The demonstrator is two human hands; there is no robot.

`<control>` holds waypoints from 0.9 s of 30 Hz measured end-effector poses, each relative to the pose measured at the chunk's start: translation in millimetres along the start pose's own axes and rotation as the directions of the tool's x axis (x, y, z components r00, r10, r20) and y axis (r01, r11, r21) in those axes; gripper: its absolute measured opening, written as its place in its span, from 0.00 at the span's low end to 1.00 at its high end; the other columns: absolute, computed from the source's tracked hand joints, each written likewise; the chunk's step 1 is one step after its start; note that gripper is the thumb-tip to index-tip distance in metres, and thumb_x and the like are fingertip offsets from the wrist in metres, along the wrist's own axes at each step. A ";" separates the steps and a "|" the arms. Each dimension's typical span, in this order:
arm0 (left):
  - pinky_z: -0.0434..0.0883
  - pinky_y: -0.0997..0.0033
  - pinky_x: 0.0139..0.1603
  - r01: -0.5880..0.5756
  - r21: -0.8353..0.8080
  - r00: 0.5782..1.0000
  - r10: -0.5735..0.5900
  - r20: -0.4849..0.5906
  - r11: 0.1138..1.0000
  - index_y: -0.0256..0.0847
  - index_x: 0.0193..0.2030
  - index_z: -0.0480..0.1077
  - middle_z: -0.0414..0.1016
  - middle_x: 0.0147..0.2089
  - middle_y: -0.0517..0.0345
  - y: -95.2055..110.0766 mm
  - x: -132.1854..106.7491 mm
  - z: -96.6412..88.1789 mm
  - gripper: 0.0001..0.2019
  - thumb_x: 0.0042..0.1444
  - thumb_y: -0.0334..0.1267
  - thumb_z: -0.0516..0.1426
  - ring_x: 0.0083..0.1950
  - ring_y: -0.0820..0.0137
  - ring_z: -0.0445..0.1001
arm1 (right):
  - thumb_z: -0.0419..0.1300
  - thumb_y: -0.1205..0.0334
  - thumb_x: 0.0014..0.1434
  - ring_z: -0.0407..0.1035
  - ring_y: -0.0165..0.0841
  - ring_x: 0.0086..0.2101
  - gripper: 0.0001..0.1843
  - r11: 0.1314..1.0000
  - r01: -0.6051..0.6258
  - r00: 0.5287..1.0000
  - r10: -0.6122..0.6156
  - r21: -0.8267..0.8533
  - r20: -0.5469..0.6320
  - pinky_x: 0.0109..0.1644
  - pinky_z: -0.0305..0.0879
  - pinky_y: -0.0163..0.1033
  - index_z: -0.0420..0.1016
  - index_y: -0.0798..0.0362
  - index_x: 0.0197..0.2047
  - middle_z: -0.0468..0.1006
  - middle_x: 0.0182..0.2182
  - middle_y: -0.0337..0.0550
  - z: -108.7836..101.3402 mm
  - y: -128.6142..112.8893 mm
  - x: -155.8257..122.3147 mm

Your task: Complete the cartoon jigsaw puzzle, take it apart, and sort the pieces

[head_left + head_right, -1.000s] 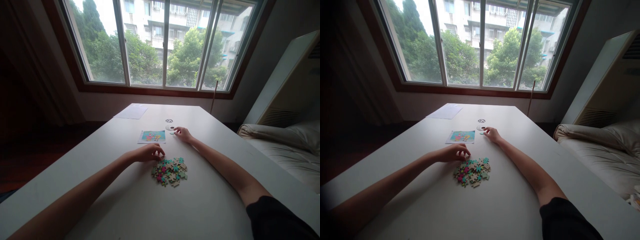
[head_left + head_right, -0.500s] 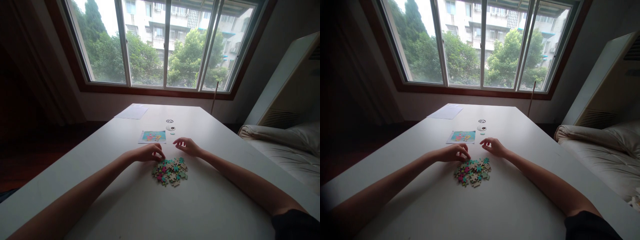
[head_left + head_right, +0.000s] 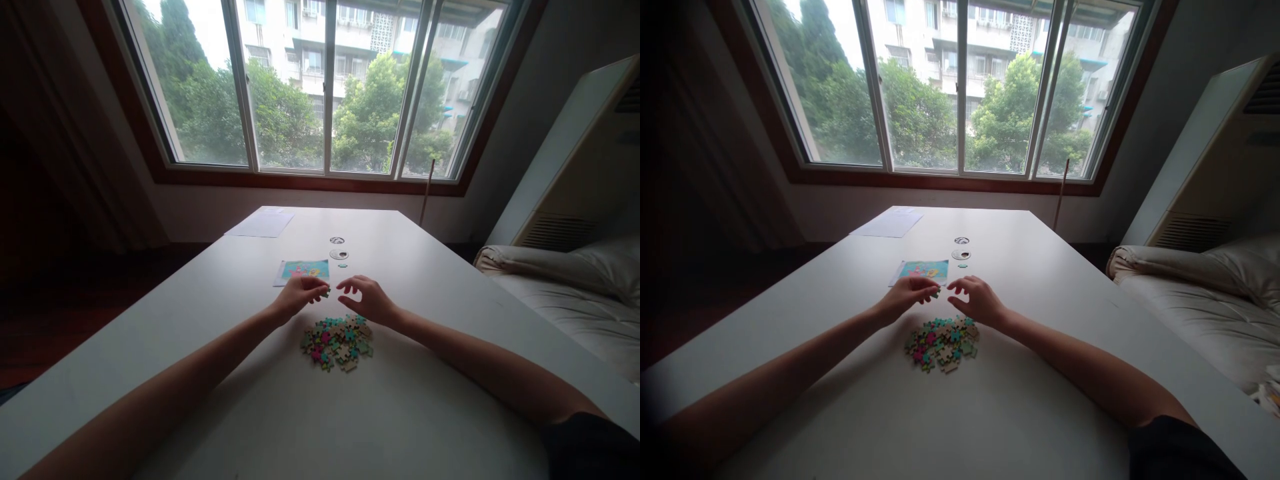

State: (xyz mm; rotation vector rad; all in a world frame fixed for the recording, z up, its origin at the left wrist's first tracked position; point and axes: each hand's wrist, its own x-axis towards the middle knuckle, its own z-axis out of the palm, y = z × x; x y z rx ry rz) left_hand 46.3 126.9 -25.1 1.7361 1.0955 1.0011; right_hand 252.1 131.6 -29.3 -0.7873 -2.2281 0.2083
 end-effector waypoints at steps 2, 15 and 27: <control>0.65 0.76 0.26 0.064 -0.126 0.998 -0.066 -0.012 0.990 0.33 0.34 0.71 0.73 0.27 0.55 2.8 -1.9 4.5 0.16 0.45 0.45 0.59 0.26 0.74 0.68 | 0.60 0.60 0.49 0.64 0.29 0.29 0.13 1.000 0.001 0.999 -0.001 -0.002 -0.033 0.34 0.63 0.35 0.70 0.51 0.40 0.72 0.28 0.40 0.6 -3.0 -0.7; 0.67 0.72 0.31 0.137 -0.271 0.990 -0.136 0.022 0.953 0.34 0.32 0.70 0.72 0.25 0.57 7.0 -7.6 14.1 0.16 0.43 0.45 0.61 0.27 0.74 0.70 | 0.60 0.56 0.50 0.66 0.31 0.32 0.12 0.995 0.076 0.993 -0.081 -0.060 -0.082 0.38 0.61 0.39 0.71 0.50 0.39 0.73 0.30 0.42 1.9 -5.3 -0.4; 0.65 0.75 0.29 -0.077 0.028 0.995 0.075 0.069 0.997 0.34 0.33 0.70 0.72 0.28 0.56 3.4 -3.6 7.2 0.13 0.48 0.44 0.57 0.28 0.74 0.68 | 0.58 0.56 0.52 0.66 0.31 0.33 0.12 0.986 0.127 0.981 -0.141 -0.112 -0.130 0.40 0.60 0.39 0.71 0.51 0.40 0.74 0.32 0.43 -11.4 2.7 4.0</control>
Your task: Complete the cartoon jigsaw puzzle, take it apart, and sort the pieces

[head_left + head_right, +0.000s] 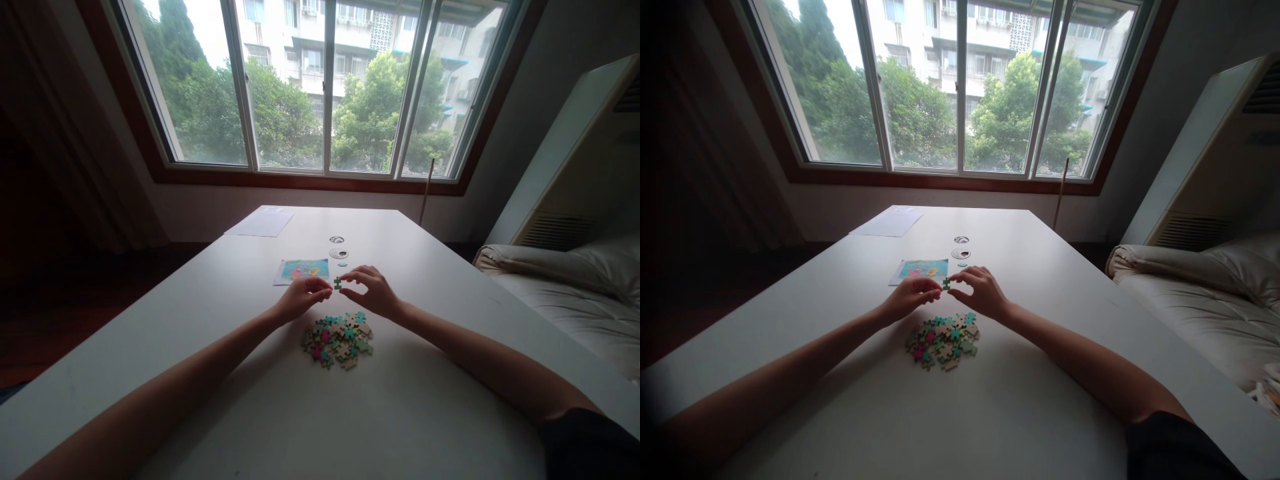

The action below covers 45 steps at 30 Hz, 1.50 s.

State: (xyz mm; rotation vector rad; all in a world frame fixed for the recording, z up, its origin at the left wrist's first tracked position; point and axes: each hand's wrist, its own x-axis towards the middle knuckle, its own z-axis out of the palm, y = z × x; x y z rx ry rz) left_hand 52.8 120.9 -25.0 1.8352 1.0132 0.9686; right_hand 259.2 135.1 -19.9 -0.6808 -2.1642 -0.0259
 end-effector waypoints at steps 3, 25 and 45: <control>0.63 0.77 0.28 -0.066 0.204 0.998 0.060 0.034 0.977 0.35 0.32 0.71 0.73 0.29 0.56 -11.0 1.2 -4.3 0.11 0.49 0.43 0.56 0.29 0.74 0.67 | 0.59 0.56 0.52 0.66 0.31 0.33 0.12 0.999 -0.017 0.998 0.015 -0.034 -0.058 0.41 0.60 0.39 0.72 0.50 0.40 0.74 0.33 0.42 -8.2 5.3 5.7; 0.58 0.79 0.27 -0.149 0.397 0.909 -0.032 0.415 0.906 0.38 0.37 0.73 0.66 0.25 0.61 -10.7 -0.1 -19.2 0.13 0.49 0.44 0.55 0.27 0.75 0.61 | 0.59 0.57 0.52 0.65 0.28 0.28 0.12 0.994 0.009 0.987 -0.027 -0.110 -0.158 0.40 0.59 0.38 0.71 0.50 0.40 0.74 0.31 0.39 -27.5 9.7 18.3; 0.59 0.80 0.26 -0.125 0.394 0.924 -0.037 0.380 0.910 0.37 0.35 0.72 0.65 0.24 0.63 -8.2 -3.3 -18.8 0.11 0.48 0.40 0.55 0.26 0.76 0.62 | 0.58 0.57 0.49 0.66 0.28 0.27 0.12 0.882 -0.442 0.845 0.471 -0.166 0.254 0.31 0.60 0.32 0.75 0.53 0.35 0.75 0.30 0.41 27.2 111.9 24.4</control>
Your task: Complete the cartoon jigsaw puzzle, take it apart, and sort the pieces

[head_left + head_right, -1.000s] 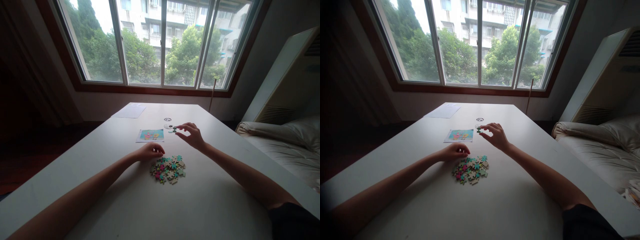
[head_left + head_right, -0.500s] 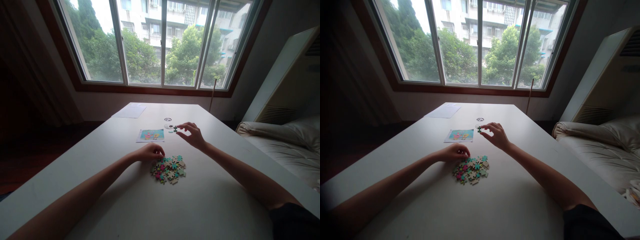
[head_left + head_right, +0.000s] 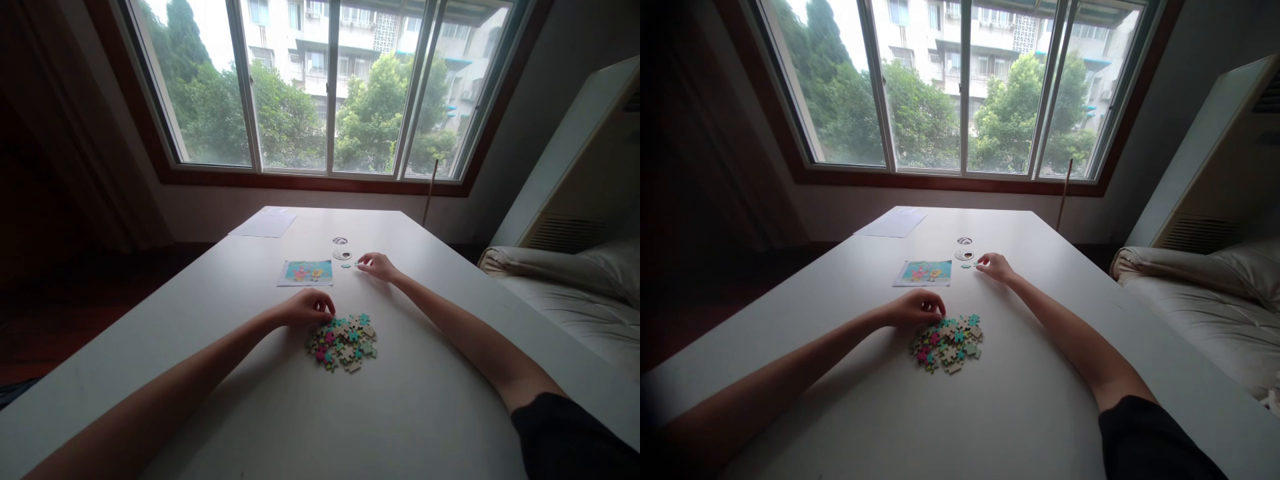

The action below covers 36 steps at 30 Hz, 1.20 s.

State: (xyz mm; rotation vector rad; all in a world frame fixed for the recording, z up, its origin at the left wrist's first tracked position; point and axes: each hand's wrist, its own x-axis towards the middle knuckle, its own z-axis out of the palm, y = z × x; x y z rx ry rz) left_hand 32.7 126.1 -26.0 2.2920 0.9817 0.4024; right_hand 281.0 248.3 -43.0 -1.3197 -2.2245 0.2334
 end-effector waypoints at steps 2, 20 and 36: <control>0.59 0.80 0.26 0.005 0.003 1.000 -0.005 -0.004 1.000 0.37 0.35 0.72 0.64 0.23 0.63 0.5 -0.1 0.2 0.11 0.48 0.40 0.55 0.26 0.76 0.62 | 0.58 0.56 0.49 0.66 0.28 0.28 0.13 1.000 -0.019 1.000 0.019 -0.007 0.002 0.32 0.60 0.32 0.75 0.53 0.36 0.75 0.31 0.41 5.2 -0.2 2.4; 0.59 0.80 0.27 0.038 0.038 0.999 -0.038 -0.011 0.999 0.37 0.35 0.73 0.66 0.24 0.61 6.5 3.3 -0.5 0.10 0.48 0.37 0.54 0.27 0.75 0.63 | 0.58 0.57 0.49 0.68 0.30 0.31 0.12 0.993 -0.118 0.993 0.118 -0.033 0.002 0.36 0.60 0.32 0.76 0.52 0.36 0.75 0.31 0.42 10.5 -1.7 3.9; 0.60 0.79 0.28 0.045 0.081 0.998 -0.041 -0.053 0.996 0.35 0.35 0.73 0.67 0.25 0.60 0.4 4.7 0.0 0.10 0.48 0.34 0.53 0.27 0.75 0.64 | 0.55 0.58 0.51 0.67 0.29 0.29 0.13 0.997 -0.073 0.995 0.072 -0.006 -0.067 0.34 0.60 0.33 0.75 0.54 0.38 0.74 0.30 0.42 13.1 -0.6 0.9</control>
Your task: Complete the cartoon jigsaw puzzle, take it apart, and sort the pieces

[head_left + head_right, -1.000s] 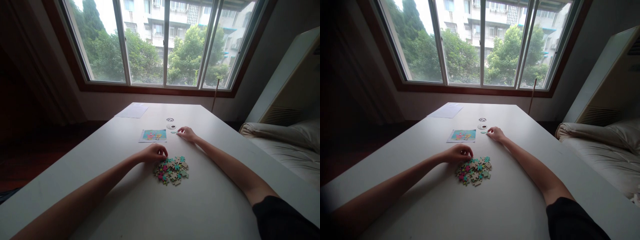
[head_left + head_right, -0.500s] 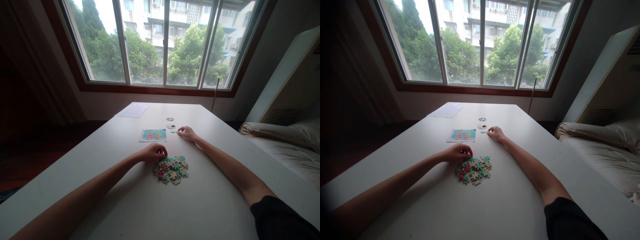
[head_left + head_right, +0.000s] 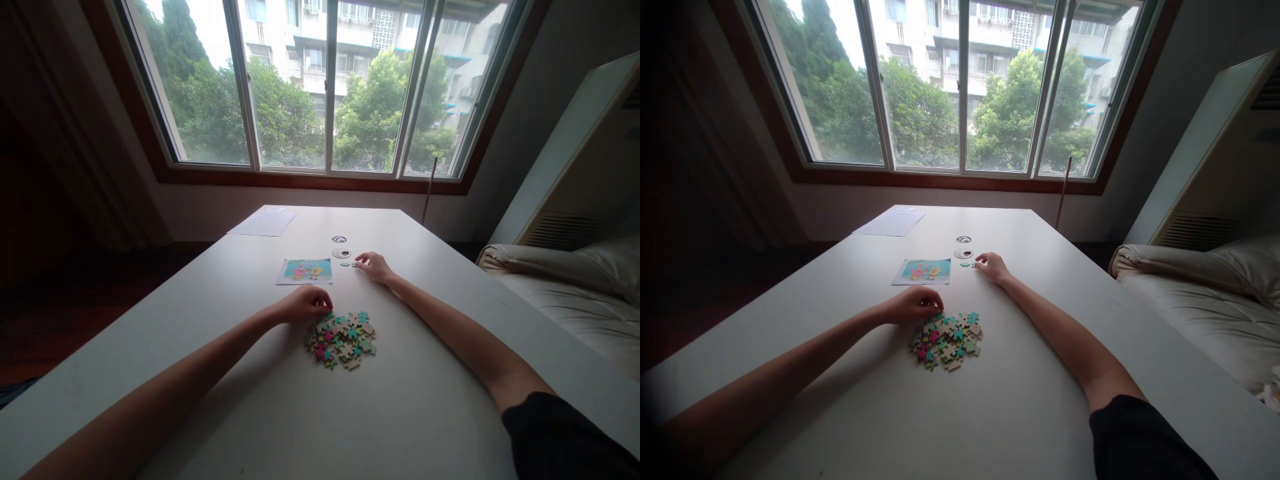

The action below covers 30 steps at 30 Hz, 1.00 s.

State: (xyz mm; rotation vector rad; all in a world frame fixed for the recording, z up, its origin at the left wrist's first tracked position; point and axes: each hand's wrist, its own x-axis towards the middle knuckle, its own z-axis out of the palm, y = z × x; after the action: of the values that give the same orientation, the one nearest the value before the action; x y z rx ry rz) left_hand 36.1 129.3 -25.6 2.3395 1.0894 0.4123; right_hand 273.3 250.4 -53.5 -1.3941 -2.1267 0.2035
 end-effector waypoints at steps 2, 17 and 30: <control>0.60 0.79 0.29 -0.016 0.015 1.000 0.016 0.009 1.000 0.36 0.36 0.73 0.68 0.26 0.60 -0.2 -1.4 -2.1 0.10 0.49 0.34 0.53 0.28 0.75 0.64 | 0.55 0.59 0.52 0.66 0.29 0.28 0.13 1.000 0.019 1.000 -0.019 0.011 -0.008 0.35 0.60 0.34 0.75 0.54 0.38 0.74 0.30 0.43 -2.6 -2.6 -2.2; 0.61 0.78 0.28 -0.030 0.104 0.999 0.034 -0.036 0.994 0.36 0.35 0.74 0.71 0.26 0.57 8.2 -3.1 -5.7 0.09 0.48 0.35 0.56 0.27 0.74 0.67 | 0.56 0.64 0.52 0.65 0.26 0.26 0.08 0.940 0.238 0.964 -0.260 0.245 0.063 0.31 0.62 0.33 0.74 0.53 0.36 0.72 0.29 0.42 -33.5 -53.3 -81.2; 0.62 0.76 0.30 -0.088 0.196 0.995 0.094 -0.026 0.977 0.38 0.32 0.75 0.72 0.27 0.57 25.6 -0.6 5.5 0.07 0.47 0.34 0.57 0.27 0.73 0.67 | 0.56 0.67 0.51 0.64 0.25 0.27 0.08 0.897 0.300 0.924 -0.358 0.323 0.136 0.31 0.63 0.31 0.74 0.54 0.34 0.71 0.30 0.41 -27.8 -62.8 -99.7</control>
State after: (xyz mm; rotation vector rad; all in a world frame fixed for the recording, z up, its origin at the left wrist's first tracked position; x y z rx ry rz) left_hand 54.1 113.2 -15.4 2.5709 1.0850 0.3975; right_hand 267.2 130.0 -42.3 -0.8520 -2.3364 0.5172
